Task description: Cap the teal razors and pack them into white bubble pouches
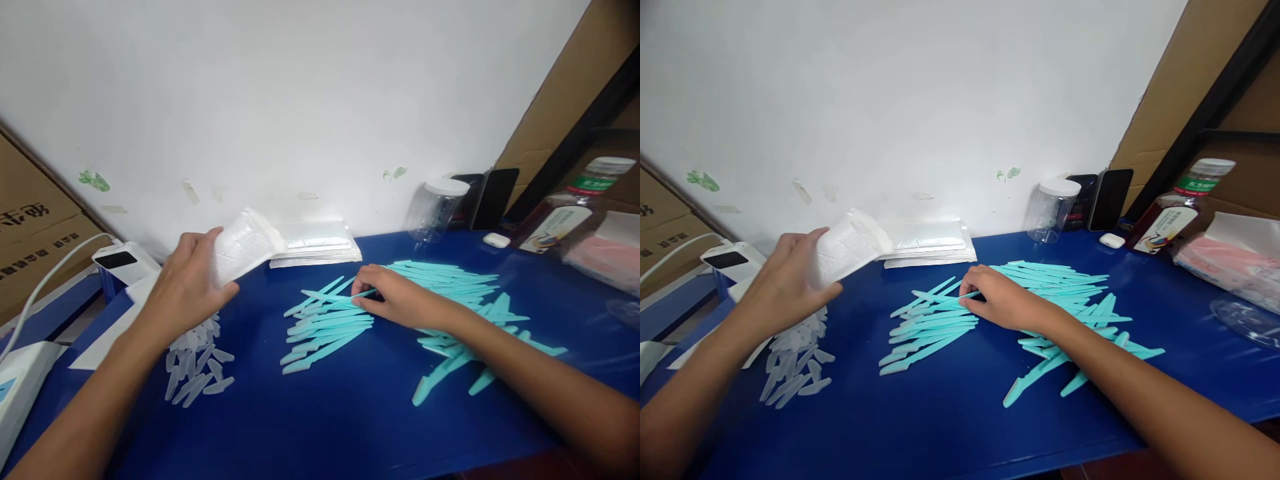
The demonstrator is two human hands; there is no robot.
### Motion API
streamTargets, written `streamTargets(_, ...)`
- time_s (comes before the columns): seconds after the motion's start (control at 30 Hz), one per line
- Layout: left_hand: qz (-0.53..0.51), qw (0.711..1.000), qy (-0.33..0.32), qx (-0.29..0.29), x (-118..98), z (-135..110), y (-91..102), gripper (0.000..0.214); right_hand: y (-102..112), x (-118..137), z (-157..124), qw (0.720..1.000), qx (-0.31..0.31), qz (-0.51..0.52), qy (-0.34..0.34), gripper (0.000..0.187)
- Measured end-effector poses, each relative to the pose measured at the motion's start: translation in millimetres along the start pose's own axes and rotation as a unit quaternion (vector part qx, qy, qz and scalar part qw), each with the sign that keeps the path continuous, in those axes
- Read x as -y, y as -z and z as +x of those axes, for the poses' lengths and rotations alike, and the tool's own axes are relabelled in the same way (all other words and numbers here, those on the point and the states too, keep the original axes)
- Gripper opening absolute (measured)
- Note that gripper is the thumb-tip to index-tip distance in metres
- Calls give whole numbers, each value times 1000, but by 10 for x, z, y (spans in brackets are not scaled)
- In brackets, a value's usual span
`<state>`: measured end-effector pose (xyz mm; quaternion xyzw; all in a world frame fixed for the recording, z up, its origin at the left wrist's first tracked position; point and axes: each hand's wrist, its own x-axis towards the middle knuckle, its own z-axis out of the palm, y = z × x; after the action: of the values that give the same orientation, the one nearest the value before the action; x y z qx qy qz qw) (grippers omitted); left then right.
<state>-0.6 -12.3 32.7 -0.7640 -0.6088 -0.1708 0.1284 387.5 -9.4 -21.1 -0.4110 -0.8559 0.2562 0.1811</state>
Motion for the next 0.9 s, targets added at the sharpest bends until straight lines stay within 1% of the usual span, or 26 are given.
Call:
streamTargets(0.1,-39,994,-98,-14,-200,-44,-70,85,-11,-24,-8,1000,9,1,-2,25)
streamTargets(0.2,-46,989,-142,-11,-265,-81,-151,80,-3,-26,-9,1000,7,3,-18,26)
streamTargets(0.3,-33,988,-151,-4,-252,-95,-209,80,46,7,-4,999,-12,25,-28,25)
streamTargets(0.43,-8,990,-143,16,-231,-95,-260,81,161,60,2,995,-76,59,-8,28)
streamTargets(0.57,3,992,-126,25,-242,-88,-289,84,260,74,-4,984,-130,108,-47,40)
streamTargets(0.67,1,992,-127,21,-261,-88,-293,87,288,91,-5,972,-162,155,-74,45)
streamTargets(0.77,2,990,-140,12,-289,-103,-290,88,274,158,2,963,-180,180,-89,49)
streamTargets(0.9,0,988,-153,7,-312,-126,-298,89,257,245,17,958,-179,195,-109,54)
